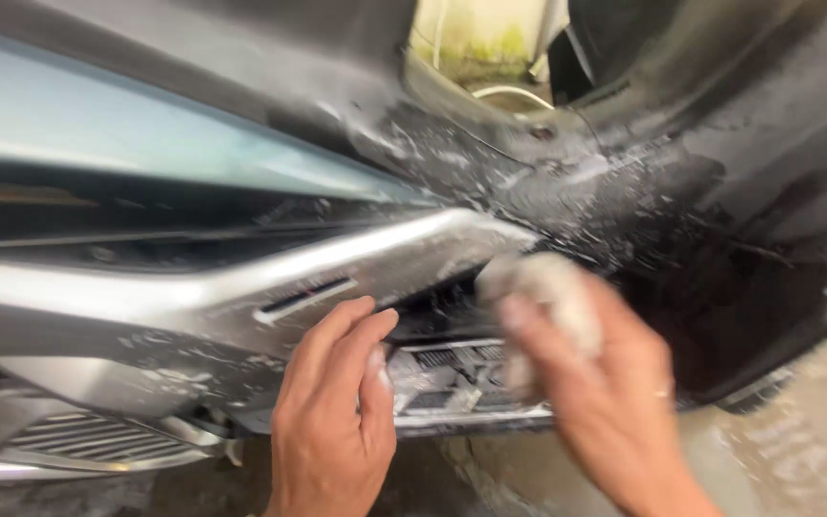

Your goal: The person scrubs a grey scooter with a soapy cloth, starting at the front wheel and headlight area. They continue cleaning the side panels, the footrest, and the seat, ensuring the soap is worked into the surfaces.

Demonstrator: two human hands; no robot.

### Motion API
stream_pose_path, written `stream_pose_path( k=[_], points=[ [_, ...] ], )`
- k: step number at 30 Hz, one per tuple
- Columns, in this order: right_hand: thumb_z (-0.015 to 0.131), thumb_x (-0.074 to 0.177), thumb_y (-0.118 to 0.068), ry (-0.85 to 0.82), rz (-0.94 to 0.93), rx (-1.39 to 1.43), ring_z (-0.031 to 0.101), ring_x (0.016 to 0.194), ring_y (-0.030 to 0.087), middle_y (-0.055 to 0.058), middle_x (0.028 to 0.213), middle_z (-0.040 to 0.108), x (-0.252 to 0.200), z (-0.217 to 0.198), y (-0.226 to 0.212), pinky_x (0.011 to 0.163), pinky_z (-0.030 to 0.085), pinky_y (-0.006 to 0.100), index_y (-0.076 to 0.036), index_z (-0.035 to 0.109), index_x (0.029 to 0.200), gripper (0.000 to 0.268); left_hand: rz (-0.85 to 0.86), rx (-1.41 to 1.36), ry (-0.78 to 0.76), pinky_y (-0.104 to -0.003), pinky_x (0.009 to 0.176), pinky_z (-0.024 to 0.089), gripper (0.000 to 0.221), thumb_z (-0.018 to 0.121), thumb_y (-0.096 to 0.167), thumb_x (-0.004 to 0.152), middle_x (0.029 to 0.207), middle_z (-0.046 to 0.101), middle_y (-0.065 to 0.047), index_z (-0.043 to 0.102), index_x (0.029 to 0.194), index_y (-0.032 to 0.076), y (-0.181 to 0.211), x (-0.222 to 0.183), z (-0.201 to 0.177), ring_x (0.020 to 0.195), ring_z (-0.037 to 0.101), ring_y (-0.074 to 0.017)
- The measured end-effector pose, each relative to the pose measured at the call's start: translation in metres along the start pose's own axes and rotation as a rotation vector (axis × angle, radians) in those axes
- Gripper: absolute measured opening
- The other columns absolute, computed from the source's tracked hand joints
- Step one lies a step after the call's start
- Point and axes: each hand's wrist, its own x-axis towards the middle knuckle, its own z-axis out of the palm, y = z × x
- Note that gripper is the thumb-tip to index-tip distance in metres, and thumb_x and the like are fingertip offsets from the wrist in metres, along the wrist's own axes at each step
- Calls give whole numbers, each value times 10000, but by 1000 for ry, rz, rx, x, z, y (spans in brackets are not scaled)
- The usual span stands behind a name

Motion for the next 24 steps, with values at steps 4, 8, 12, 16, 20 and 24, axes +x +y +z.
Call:
stream_pose_path(
  k=[4,8,12,16,20,24],
  points=[
    [698,718,-149,408,-1108,24,491,716,233,135,968,511,20,10,-35,569,420,322,-19,434,1183,550,-71,40,238,-320,884,484,273,421,105,867,1126,555,-177,573,1066,-4,18,17,-16,1012,582,-256],
    [603,793,-408,367,-1363,-384,172,1369,434,287,1432,188,30,65,-23,1091,163,599,61,130,1356,873,-38,71,364,-388,993,420,377,359,218,879,1203,498,-239,503,1116,-37,34,33,-23,1130,522,-323],
    [406,955,-306,160,-1525,-343,42,1467,321,176,1523,-7,30,58,-27,1238,76,577,-72,-7,1434,675,198,142,130,-535,1091,252,407,321,210,893,1239,488,-230,422,1179,-62,26,34,-17,1225,456,-330],
    [187,884,-438,-388,-1168,-21,-45,1385,295,180,1476,-72,20,28,-44,1099,-8,462,-16,-4,1369,670,95,517,-13,-512,1130,20,548,156,416,902,1466,250,-33,260,1377,165,37,45,3,1391,149,-280],
    [377,652,67,-465,-1317,-149,24,1402,309,165,1488,14,37,3,-33,1108,109,449,-61,217,1369,745,-11,596,-49,-536,1100,33,668,52,551,830,1487,234,35,235,1397,249,34,51,15,1397,127,-203],
    [542,673,19,-323,-1460,-150,330,1330,316,186,1399,353,57,-10,-24,1088,291,497,-91,447,1243,589,148,873,142,-553,1037,130,488,351,536,932,1384,360,98,399,1343,277,2,43,6,1295,220,-274]
  ],
)
